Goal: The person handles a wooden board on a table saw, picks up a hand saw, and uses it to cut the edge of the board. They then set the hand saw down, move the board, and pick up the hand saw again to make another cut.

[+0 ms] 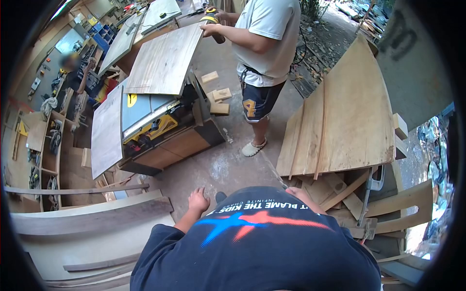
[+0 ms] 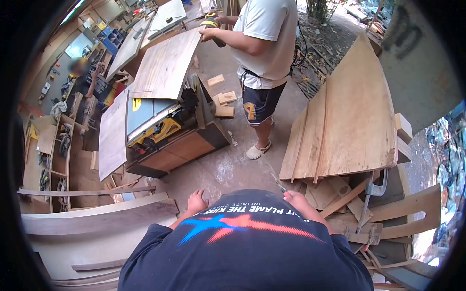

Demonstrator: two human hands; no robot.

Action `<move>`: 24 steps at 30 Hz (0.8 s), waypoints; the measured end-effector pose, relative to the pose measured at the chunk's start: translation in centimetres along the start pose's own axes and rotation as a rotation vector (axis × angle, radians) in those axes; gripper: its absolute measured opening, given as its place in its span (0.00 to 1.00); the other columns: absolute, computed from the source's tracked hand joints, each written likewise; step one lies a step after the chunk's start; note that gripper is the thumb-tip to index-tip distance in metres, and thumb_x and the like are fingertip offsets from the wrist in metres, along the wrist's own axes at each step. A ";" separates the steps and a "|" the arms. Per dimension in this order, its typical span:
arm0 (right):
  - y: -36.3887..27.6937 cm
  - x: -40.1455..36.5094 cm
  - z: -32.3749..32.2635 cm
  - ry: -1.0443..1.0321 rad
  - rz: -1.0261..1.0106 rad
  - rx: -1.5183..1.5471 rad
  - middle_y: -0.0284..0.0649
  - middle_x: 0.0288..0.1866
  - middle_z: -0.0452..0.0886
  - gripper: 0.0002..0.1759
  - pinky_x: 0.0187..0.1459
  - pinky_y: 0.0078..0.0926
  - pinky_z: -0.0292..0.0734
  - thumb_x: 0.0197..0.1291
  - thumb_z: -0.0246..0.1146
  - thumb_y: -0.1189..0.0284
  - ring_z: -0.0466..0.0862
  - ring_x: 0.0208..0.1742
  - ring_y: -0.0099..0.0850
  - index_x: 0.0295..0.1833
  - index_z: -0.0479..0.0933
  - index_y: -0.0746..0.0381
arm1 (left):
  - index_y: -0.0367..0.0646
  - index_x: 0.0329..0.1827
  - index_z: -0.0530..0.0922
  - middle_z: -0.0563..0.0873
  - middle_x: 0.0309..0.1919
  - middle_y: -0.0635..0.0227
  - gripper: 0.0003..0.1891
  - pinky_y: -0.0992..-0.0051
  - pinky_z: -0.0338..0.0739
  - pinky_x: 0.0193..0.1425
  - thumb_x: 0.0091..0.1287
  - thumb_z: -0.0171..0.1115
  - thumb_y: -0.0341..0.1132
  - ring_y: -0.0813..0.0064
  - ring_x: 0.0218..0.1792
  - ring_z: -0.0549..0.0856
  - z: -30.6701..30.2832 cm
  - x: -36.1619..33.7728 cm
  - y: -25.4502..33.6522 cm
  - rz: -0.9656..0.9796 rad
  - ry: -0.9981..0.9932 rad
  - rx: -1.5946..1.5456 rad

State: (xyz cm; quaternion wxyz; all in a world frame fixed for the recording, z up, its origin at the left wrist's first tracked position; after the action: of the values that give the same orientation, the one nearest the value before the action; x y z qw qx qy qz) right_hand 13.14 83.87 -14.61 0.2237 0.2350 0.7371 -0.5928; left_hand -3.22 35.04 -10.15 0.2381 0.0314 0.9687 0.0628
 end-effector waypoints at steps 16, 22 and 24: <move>5.8 3.4 0.4 -0.010 -0.124 0.035 0.52 0.58 0.88 0.21 0.62 0.39 0.80 0.76 0.65 0.61 0.87 0.62 0.49 0.63 0.81 0.67 | 0.53 0.81 0.72 0.71 0.82 0.53 0.36 0.50 0.68 0.81 0.69 0.67 0.47 0.49 0.79 0.71 -0.3 0.4 0.5 -0.005 -0.027 0.005; 3.3 1.8 -0.1 0.002 -0.140 -0.070 0.53 0.54 0.88 0.19 0.60 0.40 0.80 0.76 0.64 0.62 0.87 0.59 0.51 0.58 0.82 0.66 | 0.53 0.81 0.72 0.71 0.81 0.53 0.36 0.50 0.68 0.81 0.69 0.67 0.47 0.49 0.80 0.71 -0.4 0.6 0.6 -0.005 -0.024 0.003; 3.3 2.1 -0.1 -0.002 -0.133 -0.074 0.53 0.53 0.88 0.19 0.59 0.39 0.80 0.76 0.64 0.62 0.87 0.58 0.51 0.58 0.82 0.66 | 0.53 0.81 0.72 0.71 0.81 0.53 0.36 0.50 0.67 0.81 0.69 0.67 0.46 0.49 0.80 0.71 -0.7 0.5 0.7 -0.009 -0.027 0.007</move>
State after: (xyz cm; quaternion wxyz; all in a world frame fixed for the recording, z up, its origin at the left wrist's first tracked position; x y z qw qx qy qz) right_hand 13.51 84.75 -18.35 0.1929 0.1764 0.7722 -0.5791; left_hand -3.97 35.74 -9.71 0.2512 0.0288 0.9658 0.0580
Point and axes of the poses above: each hand's wrist, its own x-axis towards the middle knuckle, its own z-axis out of the palm, y = z × x, the point moved 9 cm from there along x, towards the middle knuckle
